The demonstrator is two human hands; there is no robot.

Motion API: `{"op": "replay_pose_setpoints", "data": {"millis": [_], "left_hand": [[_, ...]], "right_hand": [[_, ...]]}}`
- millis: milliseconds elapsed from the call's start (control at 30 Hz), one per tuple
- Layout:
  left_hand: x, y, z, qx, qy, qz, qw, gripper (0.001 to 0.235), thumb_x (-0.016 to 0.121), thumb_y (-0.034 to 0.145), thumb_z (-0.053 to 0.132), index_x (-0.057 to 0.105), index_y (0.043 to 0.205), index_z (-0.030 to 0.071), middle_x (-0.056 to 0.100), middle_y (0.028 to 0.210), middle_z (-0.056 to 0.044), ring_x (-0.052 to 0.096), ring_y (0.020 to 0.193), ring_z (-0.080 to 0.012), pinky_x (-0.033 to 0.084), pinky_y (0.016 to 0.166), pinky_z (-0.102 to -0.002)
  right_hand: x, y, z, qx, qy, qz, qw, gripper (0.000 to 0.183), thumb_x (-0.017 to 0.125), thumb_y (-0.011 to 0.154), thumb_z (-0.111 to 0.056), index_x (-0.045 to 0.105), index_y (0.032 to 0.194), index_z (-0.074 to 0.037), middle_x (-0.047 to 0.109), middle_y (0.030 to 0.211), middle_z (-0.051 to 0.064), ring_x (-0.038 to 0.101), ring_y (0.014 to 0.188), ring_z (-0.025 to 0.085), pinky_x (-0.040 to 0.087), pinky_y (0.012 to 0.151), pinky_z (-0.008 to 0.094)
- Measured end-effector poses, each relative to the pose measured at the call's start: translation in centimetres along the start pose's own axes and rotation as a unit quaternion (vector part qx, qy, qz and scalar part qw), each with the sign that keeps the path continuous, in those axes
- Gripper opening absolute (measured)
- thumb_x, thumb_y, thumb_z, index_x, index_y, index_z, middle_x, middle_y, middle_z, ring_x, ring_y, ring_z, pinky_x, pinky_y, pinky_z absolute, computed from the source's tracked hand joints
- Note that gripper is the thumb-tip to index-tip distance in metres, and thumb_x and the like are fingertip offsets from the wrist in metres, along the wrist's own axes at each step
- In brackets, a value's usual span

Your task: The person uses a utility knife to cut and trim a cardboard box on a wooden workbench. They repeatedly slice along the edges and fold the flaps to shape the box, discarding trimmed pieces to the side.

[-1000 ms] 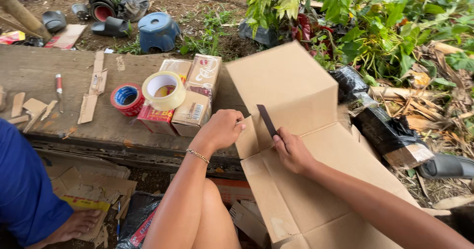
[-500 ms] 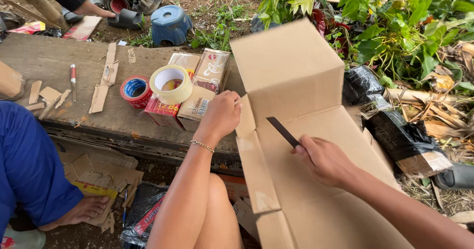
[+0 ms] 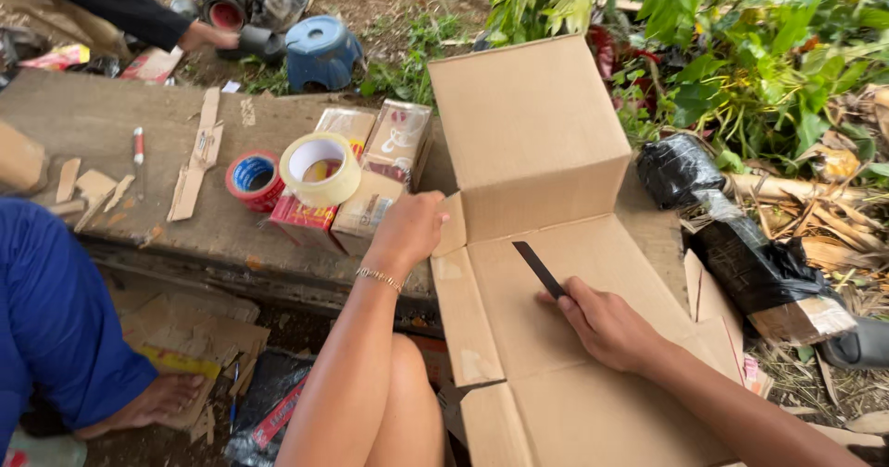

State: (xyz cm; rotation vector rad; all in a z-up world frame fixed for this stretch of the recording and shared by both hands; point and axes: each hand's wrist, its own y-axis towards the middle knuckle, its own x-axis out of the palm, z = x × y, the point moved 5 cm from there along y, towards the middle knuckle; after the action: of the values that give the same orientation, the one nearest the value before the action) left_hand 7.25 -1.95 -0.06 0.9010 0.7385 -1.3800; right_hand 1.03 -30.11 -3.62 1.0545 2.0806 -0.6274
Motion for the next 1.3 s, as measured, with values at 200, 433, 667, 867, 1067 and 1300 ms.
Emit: {"op": "replay_pose_setpoints", "data": {"millis": [200,433,667,867,1067,1300], "left_hand": [[1.5,0.6,-1.2,-0.027,0.019,-0.013,0.999,0.017,0.067,0.094,0.017,0.064,0.103,0.003,0.071,0.091,-0.024,0.069,0.095,-0.0444,0.054,0.080,-0.054],[0.7,0.6,-1.5,-0.005,-0.004,-0.009,1.000,0.016,0.068,0.094,0.018,0.064,0.101,0.004,0.072,0.089,-0.023,0.068,0.095,-0.0433,0.053,0.080,-0.054],[0.5,1.0,-1.5,0.001,-0.007,-0.001,1.000,0.017,0.069,0.093,0.017,0.065,0.101,0.003,0.072,0.090,-0.022,0.068,0.096,-0.0430,0.053,0.081,-0.053],[0.7,0.6,-0.8,-0.020,-0.009,-0.004,1.000,0.019,0.069,0.092,0.018,0.066,0.107,0.006,0.071,0.093,-0.023,0.068,0.096,-0.0432,0.053,0.081,-0.054],[0.8,0.0,-0.7,-0.002,-0.021,0.006,1.000,0.021,0.068,0.093,0.021,0.065,0.108,0.007,0.072,0.094,-0.022,0.068,0.098,-0.0437,0.053,0.081,-0.055],[1.2,0.3,-1.3,-0.019,-0.085,-0.001,0.996,0.022,0.066,0.096,0.023,0.068,0.113,0.010,0.071,0.098,-0.023,0.066,0.101,-0.0435,0.052,0.082,-0.054]], "right_hand": [[0.1,-0.3,-0.5,-0.095,-0.077,0.030,0.992,0.019,0.046,0.101,-0.021,0.055,0.106,-0.004,0.074,0.103,0.019,0.068,0.097,0.043,0.052,0.083,0.049],[2.1,-0.2,1.9,0.057,-0.026,-0.026,0.998,0.024,0.042,0.103,-0.022,0.055,0.119,-0.009,0.077,0.105,0.014,0.072,0.094,0.040,0.054,0.081,0.049],[2.2,-1.3,0.9,-0.083,0.049,0.055,0.994,0.030,0.042,0.102,-0.016,0.058,0.125,-0.005,0.070,0.118,0.021,0.067,0.104,0.045,0.054,0.083,0.049],[0.8,0.9,3.2,0.047,0.068,-0.047,0.995,0.027,0.040,0.106,-0.024,0.058,0.106,-0.004,0.080,0.117,0.009,0.073,0.110,0.033,0.055,0.090,0.042],[0.6,2.5,4.8,0.032,0.136,-0.088,0.986,0.032,0.038,0.106,-0.027,0.057,0.102,-0.002,0.081,0.118,0.010,0.073,0.118,0.025,0.053,0.099,0.039],[0.4,1.0,3.6,0.053,0.068,-0.093,0.992,0.026,0.043,0.107,-0.025,0.061,0.110,-0.007,0.077,0.109,0.015,0.073,0.104,0.030,0.053,0.091,0.038]]}}
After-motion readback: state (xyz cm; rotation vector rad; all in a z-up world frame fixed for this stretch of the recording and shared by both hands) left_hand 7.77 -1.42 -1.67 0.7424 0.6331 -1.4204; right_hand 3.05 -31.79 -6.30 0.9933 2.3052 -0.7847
